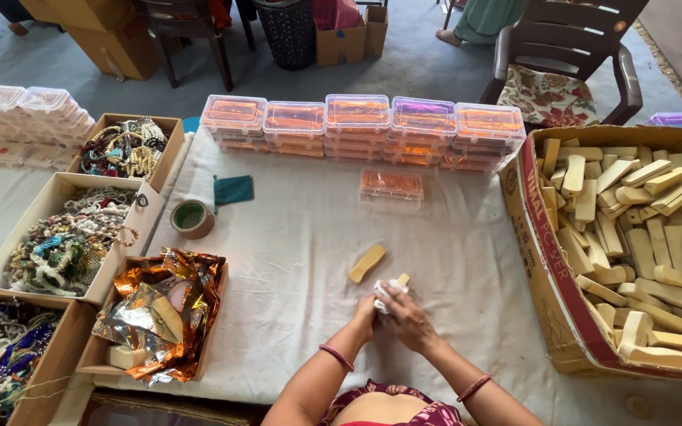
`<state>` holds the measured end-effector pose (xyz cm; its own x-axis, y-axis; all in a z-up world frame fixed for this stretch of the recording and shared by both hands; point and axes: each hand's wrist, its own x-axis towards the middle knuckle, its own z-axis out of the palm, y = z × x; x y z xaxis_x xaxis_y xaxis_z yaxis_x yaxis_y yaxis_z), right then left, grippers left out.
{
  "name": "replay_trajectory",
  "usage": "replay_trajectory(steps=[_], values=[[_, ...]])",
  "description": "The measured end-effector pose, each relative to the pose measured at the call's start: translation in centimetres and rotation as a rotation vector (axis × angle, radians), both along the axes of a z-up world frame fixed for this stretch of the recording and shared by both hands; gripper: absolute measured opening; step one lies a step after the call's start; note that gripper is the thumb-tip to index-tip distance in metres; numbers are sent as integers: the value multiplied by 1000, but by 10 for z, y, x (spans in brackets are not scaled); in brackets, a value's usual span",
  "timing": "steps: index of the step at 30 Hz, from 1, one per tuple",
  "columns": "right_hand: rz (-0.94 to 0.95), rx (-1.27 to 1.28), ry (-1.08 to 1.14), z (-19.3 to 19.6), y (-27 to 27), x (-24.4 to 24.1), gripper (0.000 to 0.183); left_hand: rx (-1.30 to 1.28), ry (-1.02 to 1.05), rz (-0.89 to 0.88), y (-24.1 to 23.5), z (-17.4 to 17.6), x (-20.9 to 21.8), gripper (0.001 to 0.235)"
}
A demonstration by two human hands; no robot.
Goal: The person sits at a table and wipes small wooden blocks with a white cloth. They pick up blocks from a large cardboard box, clean them individually, and place them on the table. The workspace includes boxes of jewelry and plastic containers.
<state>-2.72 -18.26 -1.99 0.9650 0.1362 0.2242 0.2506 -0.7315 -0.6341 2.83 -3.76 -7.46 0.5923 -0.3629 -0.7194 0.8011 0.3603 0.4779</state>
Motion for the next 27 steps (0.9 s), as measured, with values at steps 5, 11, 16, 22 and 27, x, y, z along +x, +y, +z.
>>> replay_trajectory(steps=[5,11,16,22,27], values=[[35,-202,-107,-7,1,14,58,96,-52,-87,10,-16,1,44],[158,-398,11,2,8,27,69,122,-61,-86,14,13,-4,68],[67,-285,58,-14,26,17,71,177,-120,-148,14,-15,0,69],[190,-204,-62,8,9,2,80,234,-40,-107,15,24,-6,78],[90,-170,-189,7,16,-3,67,161,-207,-262,17,26,-10,75]])
